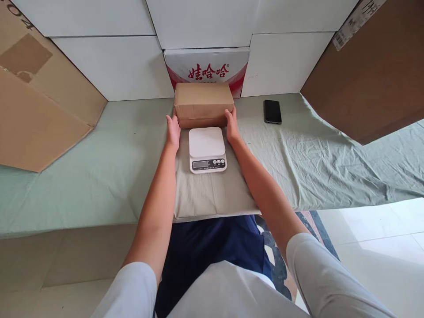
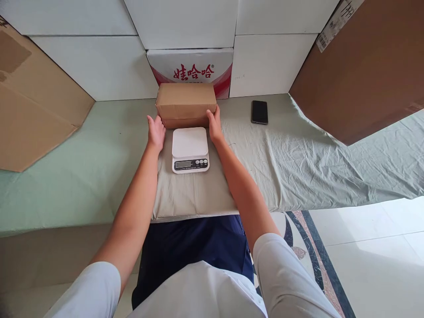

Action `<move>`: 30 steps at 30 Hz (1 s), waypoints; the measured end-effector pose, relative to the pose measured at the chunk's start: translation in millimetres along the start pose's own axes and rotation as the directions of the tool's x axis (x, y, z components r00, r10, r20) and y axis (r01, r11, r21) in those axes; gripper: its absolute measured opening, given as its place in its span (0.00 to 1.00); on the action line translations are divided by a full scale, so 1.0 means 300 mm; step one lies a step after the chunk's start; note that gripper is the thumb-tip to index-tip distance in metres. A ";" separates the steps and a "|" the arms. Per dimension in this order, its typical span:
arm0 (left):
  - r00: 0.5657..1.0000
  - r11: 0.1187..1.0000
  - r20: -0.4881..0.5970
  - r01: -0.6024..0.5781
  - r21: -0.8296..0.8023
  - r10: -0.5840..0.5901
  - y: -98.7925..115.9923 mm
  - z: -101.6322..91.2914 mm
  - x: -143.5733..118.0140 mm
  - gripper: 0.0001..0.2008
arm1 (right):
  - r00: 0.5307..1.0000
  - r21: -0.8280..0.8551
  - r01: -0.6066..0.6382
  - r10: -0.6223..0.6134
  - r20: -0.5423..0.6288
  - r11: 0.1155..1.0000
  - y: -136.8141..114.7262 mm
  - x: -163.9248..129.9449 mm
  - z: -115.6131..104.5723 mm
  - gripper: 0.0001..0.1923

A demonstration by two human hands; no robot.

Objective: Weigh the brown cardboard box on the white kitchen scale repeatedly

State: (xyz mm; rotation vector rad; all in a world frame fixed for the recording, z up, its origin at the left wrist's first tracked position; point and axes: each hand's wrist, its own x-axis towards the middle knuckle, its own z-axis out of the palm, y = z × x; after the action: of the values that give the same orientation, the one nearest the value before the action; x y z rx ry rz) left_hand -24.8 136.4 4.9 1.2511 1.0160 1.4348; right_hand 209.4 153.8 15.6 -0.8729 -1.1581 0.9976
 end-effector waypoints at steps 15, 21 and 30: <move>0.973 0.995 -0.232 0.032 0.093 -0.010 0.144 -0.272 -0.069 0.49 | 0.934 0.145 -0.044 0.092 -0.344 0.988 -0.015 0.182 -0.390 0.54; 0.976 0.996 -0.215 0.051 0.078 -0.033 0.117 -0.220 -0.055 0.52 | 0.949 0.128 -0.113 0.146 -0.280 0.985 0.011 0.165 -0.379 0.49; 0.994 0.996 -0.084 0.077 0.041 -0.073 -0.010 -0.088 -0.004 0.58 | 0.977 0.044 -0.208 0.210 -0.045 0.977 0.058 0.085 -0.133 0.52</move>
State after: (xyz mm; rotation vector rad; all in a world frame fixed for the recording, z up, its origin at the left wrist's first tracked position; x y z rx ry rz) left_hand -50.5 135.8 -1.6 1.1808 1.1436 1.4228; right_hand 248.3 181.8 -0.3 -0.9973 -1.0161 1.1595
